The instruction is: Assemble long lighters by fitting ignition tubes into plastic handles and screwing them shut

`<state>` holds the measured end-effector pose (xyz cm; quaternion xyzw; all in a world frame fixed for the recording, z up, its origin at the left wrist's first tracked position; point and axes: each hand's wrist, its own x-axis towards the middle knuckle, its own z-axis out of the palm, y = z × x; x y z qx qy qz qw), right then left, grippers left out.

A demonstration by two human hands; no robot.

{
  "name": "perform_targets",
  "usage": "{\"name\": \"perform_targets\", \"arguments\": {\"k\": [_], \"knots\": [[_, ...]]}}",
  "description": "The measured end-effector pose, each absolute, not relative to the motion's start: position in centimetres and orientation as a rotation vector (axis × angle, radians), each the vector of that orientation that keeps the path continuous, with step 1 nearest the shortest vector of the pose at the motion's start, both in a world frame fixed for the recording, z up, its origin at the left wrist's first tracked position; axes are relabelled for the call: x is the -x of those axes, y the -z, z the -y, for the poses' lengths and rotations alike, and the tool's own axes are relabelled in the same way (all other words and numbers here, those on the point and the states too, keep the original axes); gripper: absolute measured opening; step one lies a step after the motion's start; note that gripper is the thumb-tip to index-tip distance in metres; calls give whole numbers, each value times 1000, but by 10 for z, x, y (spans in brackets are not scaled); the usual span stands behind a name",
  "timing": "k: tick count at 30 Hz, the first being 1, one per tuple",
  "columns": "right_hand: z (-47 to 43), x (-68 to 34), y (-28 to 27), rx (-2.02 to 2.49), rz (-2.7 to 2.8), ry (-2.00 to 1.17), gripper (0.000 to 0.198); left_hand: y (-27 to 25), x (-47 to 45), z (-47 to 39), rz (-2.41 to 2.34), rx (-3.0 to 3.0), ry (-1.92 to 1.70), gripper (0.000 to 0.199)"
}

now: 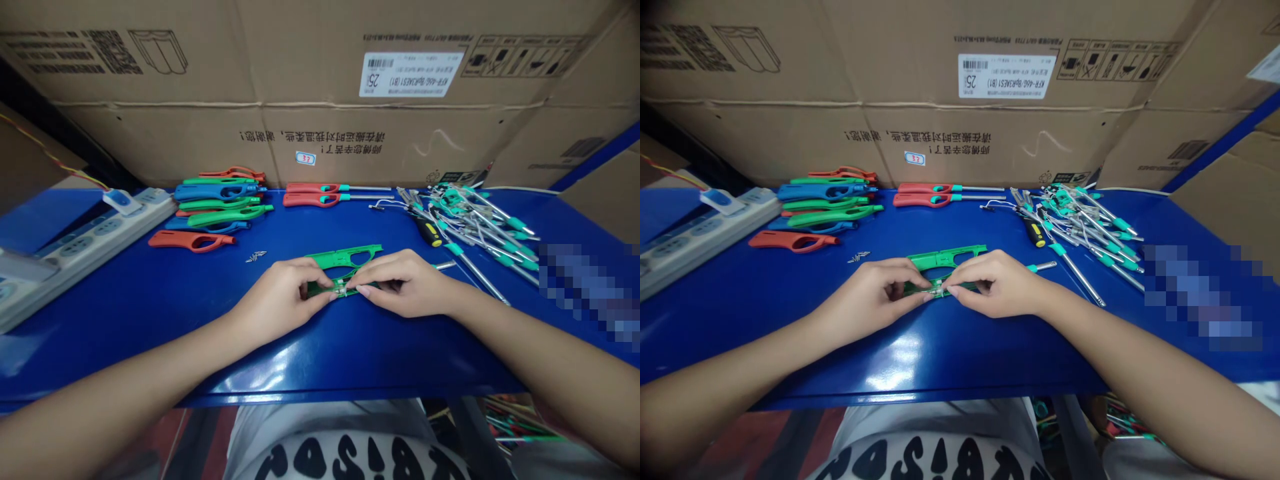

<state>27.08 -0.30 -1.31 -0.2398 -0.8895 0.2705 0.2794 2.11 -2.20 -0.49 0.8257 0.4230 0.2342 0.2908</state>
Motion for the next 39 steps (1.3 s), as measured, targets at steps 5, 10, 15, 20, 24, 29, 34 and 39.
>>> {"name": "perform_targets", "arguments": {"k": [5,10,15,20,24,29,34,39], "knots": [[4,-270,10,561,2474,-569,20,3,-21,23,-1126,-2236,-616,12],[8,-271,6,550,2539,-508,22,4,-19,20,-1093,-2253,-623,10],[18,-269,5,651,2625,-406,24,4,-20,21,-1123,-2266,-610,7],[16,-273,1,720,2633,-258,24,2,-19,24,-1133,-2294,-582,10],[5,-285,-7,831,2604,-322,16,1,-17,22,-1132,-2293,-571,9],[-4,-296,-13,896,2695,-659,10,0,-16,21,-1113,-2361,-658,13],[-7,-296,-10,902,2659,-782,9,-1,-19,25,-883,-2639,-670,25],[-8,-295,-9,935,2631,-805,8,7,-20,26,-802,-2766,-468,35]]}}
